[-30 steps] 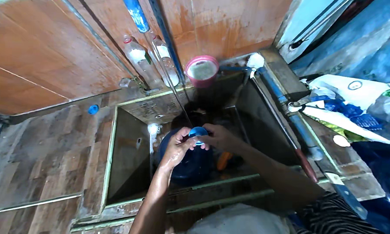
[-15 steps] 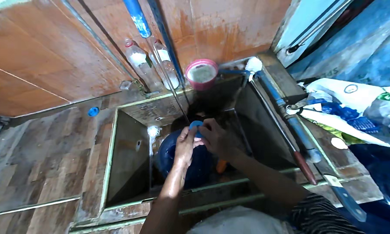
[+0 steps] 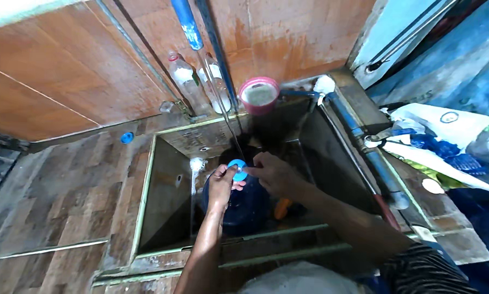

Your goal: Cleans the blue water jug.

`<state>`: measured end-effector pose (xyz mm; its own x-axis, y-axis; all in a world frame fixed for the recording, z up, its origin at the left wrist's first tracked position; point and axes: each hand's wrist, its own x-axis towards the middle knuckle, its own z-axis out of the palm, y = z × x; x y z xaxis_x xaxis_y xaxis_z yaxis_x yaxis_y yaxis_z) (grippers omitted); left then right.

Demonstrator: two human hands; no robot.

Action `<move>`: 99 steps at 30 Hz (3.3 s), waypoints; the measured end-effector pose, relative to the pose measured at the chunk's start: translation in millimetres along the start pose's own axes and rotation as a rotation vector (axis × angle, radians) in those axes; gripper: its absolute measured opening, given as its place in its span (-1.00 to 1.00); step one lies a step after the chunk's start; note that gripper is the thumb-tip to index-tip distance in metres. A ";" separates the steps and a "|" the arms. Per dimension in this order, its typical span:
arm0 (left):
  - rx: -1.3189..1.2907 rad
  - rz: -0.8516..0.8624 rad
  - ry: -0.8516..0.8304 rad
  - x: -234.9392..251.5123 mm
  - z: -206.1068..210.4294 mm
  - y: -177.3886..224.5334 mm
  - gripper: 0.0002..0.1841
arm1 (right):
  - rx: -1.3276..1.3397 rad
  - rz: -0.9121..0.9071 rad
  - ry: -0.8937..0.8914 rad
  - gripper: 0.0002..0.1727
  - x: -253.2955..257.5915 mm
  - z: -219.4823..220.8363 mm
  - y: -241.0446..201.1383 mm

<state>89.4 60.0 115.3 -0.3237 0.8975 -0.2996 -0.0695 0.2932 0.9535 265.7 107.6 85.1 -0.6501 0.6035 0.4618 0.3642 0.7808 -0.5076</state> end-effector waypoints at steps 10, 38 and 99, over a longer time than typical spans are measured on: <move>0.041 0.371 0.158 31.5 1.5 -13.2 -0.80 | -0.036 0.185 -0.420 -0.31 39.1 0.4 -27.3; -0.171 -0.011 -0.027 56.2 0.2 -11.4 -0.49 | 0.329 0.534 -0.248 -0.44 19.5 8.7 -15.4; -0.029 0.234 -0.256 41.0 2.6 -28.1 -0.82 | 0.517 0.461 -0.075 -0.13 20.4 24.0 8.4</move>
<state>80.5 89.4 76.2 -0.0867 0.9939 -0.0681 -0.0494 0.0640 0.9967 239.6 122.6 72.8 -0.5567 0.8274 0.0739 0.2620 0.2593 -0.9296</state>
